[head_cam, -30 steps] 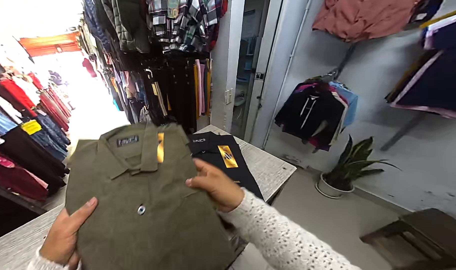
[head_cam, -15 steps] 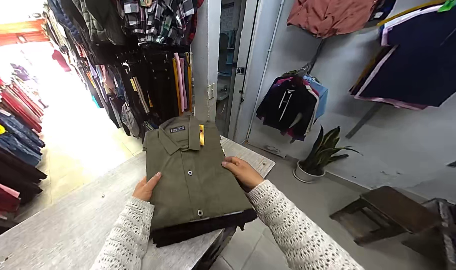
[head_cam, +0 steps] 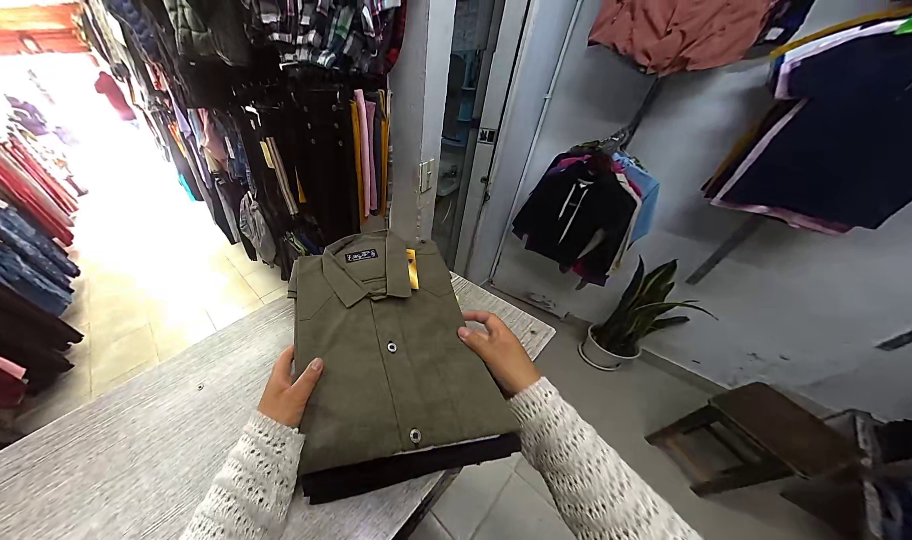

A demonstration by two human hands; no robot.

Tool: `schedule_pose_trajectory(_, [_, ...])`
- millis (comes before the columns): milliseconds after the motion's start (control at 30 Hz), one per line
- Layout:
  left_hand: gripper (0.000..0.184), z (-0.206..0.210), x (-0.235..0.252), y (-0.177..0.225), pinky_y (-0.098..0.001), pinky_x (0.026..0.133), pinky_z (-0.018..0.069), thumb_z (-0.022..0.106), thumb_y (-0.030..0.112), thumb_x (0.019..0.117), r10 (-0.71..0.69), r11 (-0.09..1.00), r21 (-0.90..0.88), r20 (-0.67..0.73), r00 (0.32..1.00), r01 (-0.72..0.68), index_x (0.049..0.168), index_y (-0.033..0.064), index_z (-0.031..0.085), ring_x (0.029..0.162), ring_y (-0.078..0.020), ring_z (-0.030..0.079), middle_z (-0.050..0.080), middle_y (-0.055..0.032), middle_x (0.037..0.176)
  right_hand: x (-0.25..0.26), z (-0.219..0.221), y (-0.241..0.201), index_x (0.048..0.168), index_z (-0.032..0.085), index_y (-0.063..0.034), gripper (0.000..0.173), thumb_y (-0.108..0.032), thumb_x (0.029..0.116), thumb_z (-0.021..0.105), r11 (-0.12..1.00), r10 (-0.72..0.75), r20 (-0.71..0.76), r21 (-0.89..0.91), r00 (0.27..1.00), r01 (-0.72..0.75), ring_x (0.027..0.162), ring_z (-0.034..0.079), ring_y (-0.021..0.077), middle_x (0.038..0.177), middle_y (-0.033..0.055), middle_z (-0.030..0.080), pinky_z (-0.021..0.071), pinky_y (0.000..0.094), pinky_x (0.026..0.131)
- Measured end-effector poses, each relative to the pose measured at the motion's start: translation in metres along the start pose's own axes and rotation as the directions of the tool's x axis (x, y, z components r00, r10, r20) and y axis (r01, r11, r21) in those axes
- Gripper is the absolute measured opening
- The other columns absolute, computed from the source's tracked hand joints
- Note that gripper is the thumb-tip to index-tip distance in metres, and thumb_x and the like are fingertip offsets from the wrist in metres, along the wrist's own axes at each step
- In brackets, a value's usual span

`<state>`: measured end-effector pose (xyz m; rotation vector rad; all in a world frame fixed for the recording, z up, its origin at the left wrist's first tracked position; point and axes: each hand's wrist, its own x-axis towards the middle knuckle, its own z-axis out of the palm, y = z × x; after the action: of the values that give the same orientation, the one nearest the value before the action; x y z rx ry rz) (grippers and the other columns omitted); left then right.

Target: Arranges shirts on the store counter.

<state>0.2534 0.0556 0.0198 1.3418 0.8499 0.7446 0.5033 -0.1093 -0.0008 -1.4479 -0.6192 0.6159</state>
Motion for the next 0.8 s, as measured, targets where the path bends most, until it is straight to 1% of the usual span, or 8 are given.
schedule_pose_trajectory(100, [0.06,-0.012,-0.028,-0.004,-0.0243,0.073,0.0607,0.052,0.001,0.0965,0.069,0.996,0.06,0.01,0.998,-0.069,0.149,-0.004,0.025,0.078,-0.0063,0.072,0.072,-0.0068,0.096,-0.035,-0.02,0.013,0.123,0.055,0.001,0.034,-0.02,0.0969,0.061,0.968,-0.108,0.02,-0.226,0.994,0.109,0.076,0.067,0.0094,0.087,0.0051,0.07,0.057,0.0305,0.071])
schedule_pose_trajectory(200, [0.047,-0.028,-0.061,-0.026,-0.0273,0.079,0.062,0.06,0.006,0.09,0.144,0.989,-0.059,0.094,0.985,-0.139,0.133,0.0002,0.042,0.086,-0.0072,0.074,0.075,0.0022,0.097,-0.076,-0.038,0.025,0.101,0.068,-0.0109,0.024,-0.034,0.0929,0.068,0.959,-0.168,0.136,-0.207,0.976,0.194,0.079,0.066,-0.0005,0.087,-0.0088,0.07,0.0556,0.0198,0.072])
schedule_pose_trajectory(300, [0.039,-0.039,-0.084,-0.035,-0.0221,0.088,0.0584,0.078,0.041,0.0853,0.257,0.966,-0.074,0.22,0.941,-0.246,0.119,0.0224,0.069,0.099,-0.0004,0.071,0.076,0.0124,0.107,-0.09,-0.042,0.038,0.103,0.076,-0.0127,0.031,-0.041,0.0892,0.076,0.965,-0.226,0.242,-0.076,0.944,0.251,0.102,0.068,0.0058,0.114,-0.0024,0.072,0.0582,0.0223,0.085])
schedule_pose_trajectory(333, [0.026,-0.035,-0.089,-0.03,-0.0191,0.085,0.0581,0.078,0.033,0.0869,0.267,0.963,-0.024,0.198,0.943,-0.267,0.11,0.0225,0.073,0.094,0.003,0.07,0.076,0.0144,0.102,-0.088,-0.041,0.039,0.101,0.077,-0.0135,0.029,-0.04,0.0887,0.077,0.966,-0.237,0.249,-0.045,0.939,0.256,0.104,0.068,0.006,0.115,-0.0023,0.072,0.0581,0.0225,0.087])
schedule_pose_trajectory(433, [0.021,-0.022,-0.088,-0.028,-0.0192,0.076,0.0589,0.06,0.0,0.0897,0.218,0.976,-0.01,0.041,0.975,-0.218,0.09,0.0138,0.076,0.079,0.0025,0.071,0.077,0.0101,0.084,-0.082,-0.041,0.041,0.099,0.078,-0.0199,0.02,-0.037,0.0923,0.073,0.97,-0.244,0.272,0.051,0.931,0.239,0.089,0.067,-0.001,0.102,-0.0097,0.073,0.0567,0.0183,0.078])
schedule_pose_trajectory(667, [0.034,-0.029,-0.085,-0.042,-0.0192,0.068,0.0569,0.052,0.016,0.0954,0.18,0.983,-0.04,0.044,0.983,-0.179,0.073,0.0236,0.075,0.071,0.0022,0.069,0.074,0.0096,0.075,-0.077,-0.047,0.063,0.103,0.08,-0.0239,0.02,-0.038,0.0958,0.069,0.933,-0.321,0.312,0.266,0.894,0.242,0.096,0.068,0.0006,0.108,-0.0079,0.074,0.0568,0.0185,0.08])
schedule_pose_trajectory(733, [0.033,-0.039,-0.083,-0.044,-0.0169,0.067,0.053,0.053,0.015,0.0918,0.274,0.96,0.03,0.109,0.956,-0.278,0.063,0.0196,0.069,0.073,0.0047,0.065,0.072,0.0106,0.075,-0.078,-0.053,0.062,0.088,0.08,-0.0247,0.017,-0.036,0.0945,0.069,0.941,-0.33,0.318,0.189,0.889,0.282,0.088,0.064,-0.0044,0.099,-0.0115,0.073,0.053,0.0139,0.073])
schedule_pose_trajectory(800, [0.032,-0.065,-0.076,-0.043,-0.0184,0.084,0.0544,0.056,0.022,0.0949,0.422,0.863,0.2,0.216,0.881,-0.463,0.065,0.0181,0.066,0.096,0.0032,0.067,0.075,0.0117,0.097,-0.076,-0.066,0.049,0.07,0.07,-0.0163,0.025,-0.028,0.0921,0.069,0.923,-0.344,0.314,-0.06,0.885,0.38,0.078,0.063,-0.0053,0.091,-0.0074,0.07,0.0531,0.0125,0.066])
